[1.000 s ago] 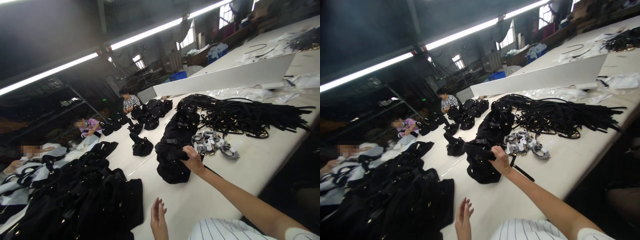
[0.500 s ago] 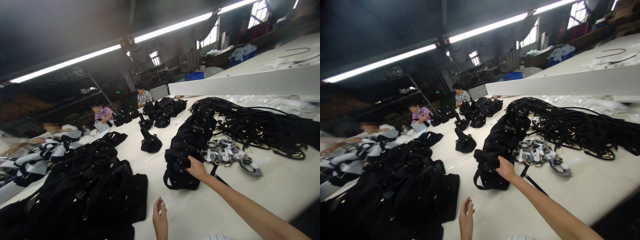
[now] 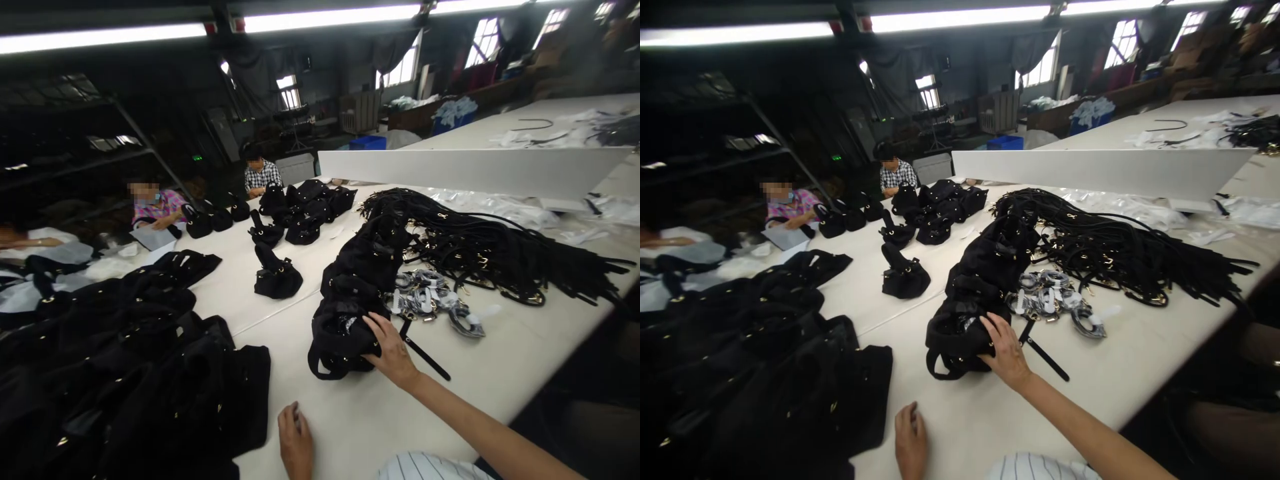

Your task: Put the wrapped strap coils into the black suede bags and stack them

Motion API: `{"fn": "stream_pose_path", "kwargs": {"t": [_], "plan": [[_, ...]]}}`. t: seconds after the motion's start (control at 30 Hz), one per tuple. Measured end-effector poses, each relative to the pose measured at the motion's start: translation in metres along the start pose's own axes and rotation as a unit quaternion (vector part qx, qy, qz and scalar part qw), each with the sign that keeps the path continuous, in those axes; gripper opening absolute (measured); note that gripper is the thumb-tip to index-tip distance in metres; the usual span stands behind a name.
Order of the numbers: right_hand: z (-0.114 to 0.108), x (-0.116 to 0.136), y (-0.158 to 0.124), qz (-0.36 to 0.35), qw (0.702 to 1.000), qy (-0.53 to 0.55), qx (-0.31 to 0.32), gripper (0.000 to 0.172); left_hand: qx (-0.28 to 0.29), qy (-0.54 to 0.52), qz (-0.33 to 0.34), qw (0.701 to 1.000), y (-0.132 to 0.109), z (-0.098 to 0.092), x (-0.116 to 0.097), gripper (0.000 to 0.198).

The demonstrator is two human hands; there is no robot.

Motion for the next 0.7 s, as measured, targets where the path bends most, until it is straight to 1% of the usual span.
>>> {"fn": "stream_pose_path", "kwargs": {"t": [0.03, 0.1, 0.2, 0.23, 0.3, 0.37, 0.43, 0.47, 0.53, 0.57, 0.63, 0.7], "plan": [[0.003, 0.002, 0.005, -0.003, 1.000, 0.000, 0.009, 0.069, -0.007, 0.007, 0.013, 1.000, 0.000, 0.000, 0.000, 0.032], [0.007, 0.007, 0.020, 0.013, 1.000, 0.008, 0.017, 0.058, -0.020, 0.016, 0.031, 0.999, 0.000, 0.002, 0.001, 0.028], [0.005, 0.019, 0.049, 0.035, 0.999, 0.032, 0.002, 0.036, -0.044, 0.059, 0.072, 0.995, 0.004, 0.007, 0.002, 0.025], [0.004, 0.024, 0.058, 0.037, 0.999, 0.038, 0.000, 0.031, -0.054, 0.082, 0.090, 0.991, 0.005, 0.008, 0.002, 0.024], [0.008, 0.028, 0.075, 0.056, 0.998, 0.027, 0.014, 0.028, -0.073, 0.126, 0.124, 0.982, 0.007, 0.011, 0.001, 0.023], [0.023, 0.021, 0.085, 0.113, 0.992, -0.010, 0.062, 0.029, -0.089, 0.157, 0.146, 0.973, 0.008, 0.013, -0.001, 0.021], [0.042, 0.008, 0.087, 0.167, 0.979, -0.044, 0.109, 0.029, -0.115, 0.184, 0.166, 0.962, 0.008, 0.013, -0.003, 0.020], [0.050, 0.002, 0.087, 0.181, 0.974, -0.053, 0.122, 0.028, -0.132, 0.200, 0.178, 0.954, 0.007, 0.012, -0.006, 0.020], [0.062, -0.005, 0.084, 0.180, 0.974, -0.059, 0.124, 0.032, -0.162, 0.233, 0.206, 0.937, 0.005, 0.010, -0.010, 0.018], [0.064, -0.007, 0.083, 0.174, 0.976, -0.059, 0.118, 0.036, -0.170, 0.247, 0.220, 0.928, 0.004, 0.010, -0.012, 0.017], [0.063, -0.009, 0.076, 0.168, 0.979, -0.051, 0.104, 0.049, -0.176, 0.263, 0.242, 0.917, 0.003, 0.010, -0.015, 0.016], [0.057, -0.011, 0.067, 0.180, 0.979, -0.024, 0.094, 0.060, -0.178, 0.262, 0.257, 0.913, 0.002, 0.010, -0.015, 0.015]]}}
Point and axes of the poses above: each hand's wrist, its own y-axis towards the middle knuckle, its own z-axis out of the palm, x = y × z, the point moved 7 cm from there along y, towards the middle knuckle, and after that the axes turned 1 degree about z, right-handed, at the moved point
